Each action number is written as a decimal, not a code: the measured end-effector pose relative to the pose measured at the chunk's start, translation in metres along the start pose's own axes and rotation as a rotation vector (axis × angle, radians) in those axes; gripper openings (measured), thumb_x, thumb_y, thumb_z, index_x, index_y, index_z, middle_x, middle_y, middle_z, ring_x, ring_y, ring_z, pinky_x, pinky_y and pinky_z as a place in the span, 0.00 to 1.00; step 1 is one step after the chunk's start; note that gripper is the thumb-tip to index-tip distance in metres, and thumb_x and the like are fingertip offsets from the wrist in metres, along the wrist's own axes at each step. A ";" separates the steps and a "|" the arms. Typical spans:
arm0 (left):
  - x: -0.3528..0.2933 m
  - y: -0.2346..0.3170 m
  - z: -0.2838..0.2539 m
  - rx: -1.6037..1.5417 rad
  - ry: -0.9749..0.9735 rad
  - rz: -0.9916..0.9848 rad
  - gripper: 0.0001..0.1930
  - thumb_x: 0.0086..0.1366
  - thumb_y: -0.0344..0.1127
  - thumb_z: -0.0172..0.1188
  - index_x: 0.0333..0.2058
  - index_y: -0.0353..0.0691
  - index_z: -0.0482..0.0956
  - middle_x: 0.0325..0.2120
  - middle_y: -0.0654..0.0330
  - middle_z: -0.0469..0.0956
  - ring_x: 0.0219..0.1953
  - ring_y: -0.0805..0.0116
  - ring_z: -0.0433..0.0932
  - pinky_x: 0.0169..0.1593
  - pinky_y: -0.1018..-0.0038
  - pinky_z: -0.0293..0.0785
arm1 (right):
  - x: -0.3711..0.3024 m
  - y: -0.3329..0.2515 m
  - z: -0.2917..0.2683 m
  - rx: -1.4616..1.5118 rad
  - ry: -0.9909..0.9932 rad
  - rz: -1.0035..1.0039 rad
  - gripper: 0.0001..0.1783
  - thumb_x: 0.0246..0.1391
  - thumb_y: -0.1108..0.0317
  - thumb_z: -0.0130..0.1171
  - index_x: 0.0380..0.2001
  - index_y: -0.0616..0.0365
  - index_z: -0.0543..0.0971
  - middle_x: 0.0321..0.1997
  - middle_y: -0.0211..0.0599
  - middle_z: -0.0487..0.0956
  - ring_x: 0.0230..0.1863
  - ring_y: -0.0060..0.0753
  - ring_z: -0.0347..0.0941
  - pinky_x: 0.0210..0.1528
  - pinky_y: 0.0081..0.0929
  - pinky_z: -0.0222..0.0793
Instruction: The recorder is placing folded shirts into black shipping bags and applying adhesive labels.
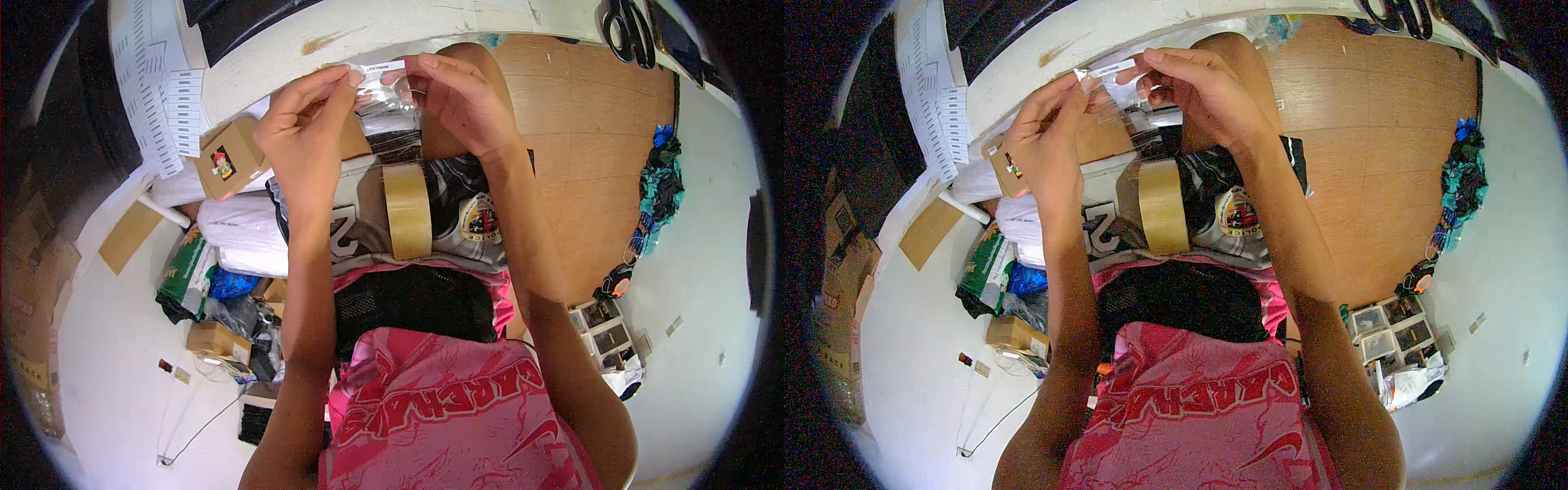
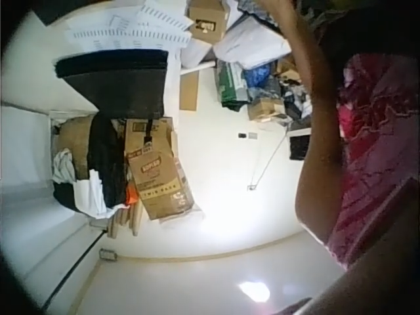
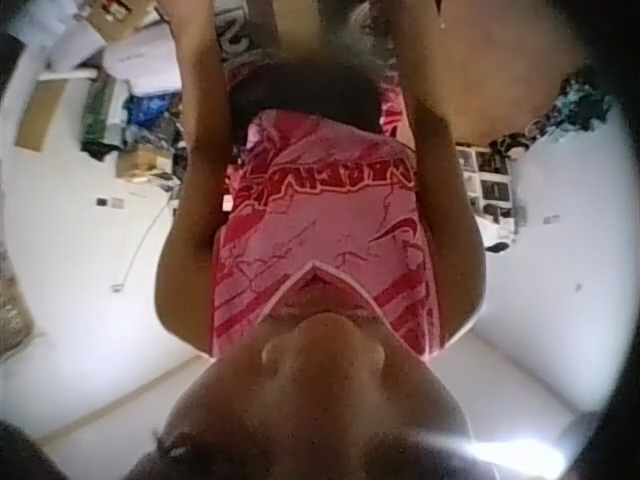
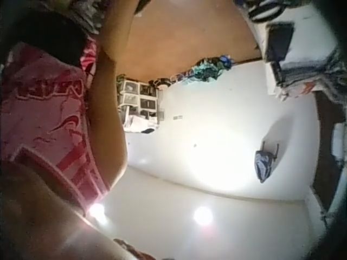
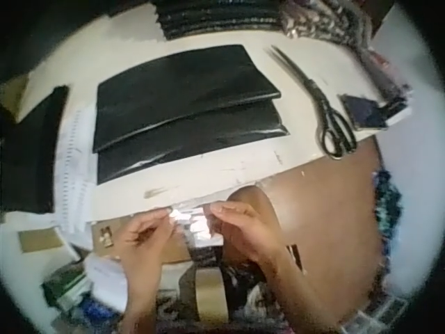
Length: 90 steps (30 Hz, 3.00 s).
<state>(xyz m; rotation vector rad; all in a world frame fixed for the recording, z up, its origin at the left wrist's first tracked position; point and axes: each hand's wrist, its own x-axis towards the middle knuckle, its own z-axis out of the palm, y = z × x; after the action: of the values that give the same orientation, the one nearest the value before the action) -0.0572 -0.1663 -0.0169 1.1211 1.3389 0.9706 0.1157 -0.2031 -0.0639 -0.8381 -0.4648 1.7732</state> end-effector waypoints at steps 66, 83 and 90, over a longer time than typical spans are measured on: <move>-0.002 -0.007 0.001 -0.169 -0.109 -0.092 0.09 0.60 0.31 0.63 0.37 0.33 0.79 0.32 0.55 0.81 0.30 0.70 0.80 0.34 0.79 0.72 | 0.001 -0.001 0.004 -0.096 0.077 -0.062 0.14 0.60 0.62 0.53 0.38 0.62 0.80 0.37 0.38 0.81 0.31 0.21 0.67 0.35 0.20 0.62; -0.004 0.002 0.007 -0.209 -0.103 -0.101 0.06 0.59 0.28 0.63 0.33 0.34 0.80 0.27 0.57 0.81 0.30 0.73 0.79 0.33 0.81 0.70 | 0.002 -0.002 0.004 -0.141 0.182 -0.162 0.09 0.56 0.70 0.58 0.36 0.64 0.81 0.32 0.35 0.80 0.29 0.19 0.69 0.33 0.17 0.64; -0.005 0.001 0.002 -0.220 -0.118 -0.102 0.05 0.60 0.29 0.61 0.33 0.34 0.79 0.28 0.55 0.82 0.30 0.73 0.79 0.34 0.80 0.70 | -0.044 -0.046 0.004 -1.117 0.880 -0.938 0.06 0.53 0.74 0.60 0.35 0.61 0.82 0.31 0.32 0.80 0.37 0.21 0.74 0.44 0.21 0.69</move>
<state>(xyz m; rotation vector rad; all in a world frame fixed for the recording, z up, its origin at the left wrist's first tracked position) -0.0550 -0.1709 -0.0152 0.9193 1.1526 0.9374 0.1510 -0.2280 -0.0171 -1.6560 -1.0214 0.0856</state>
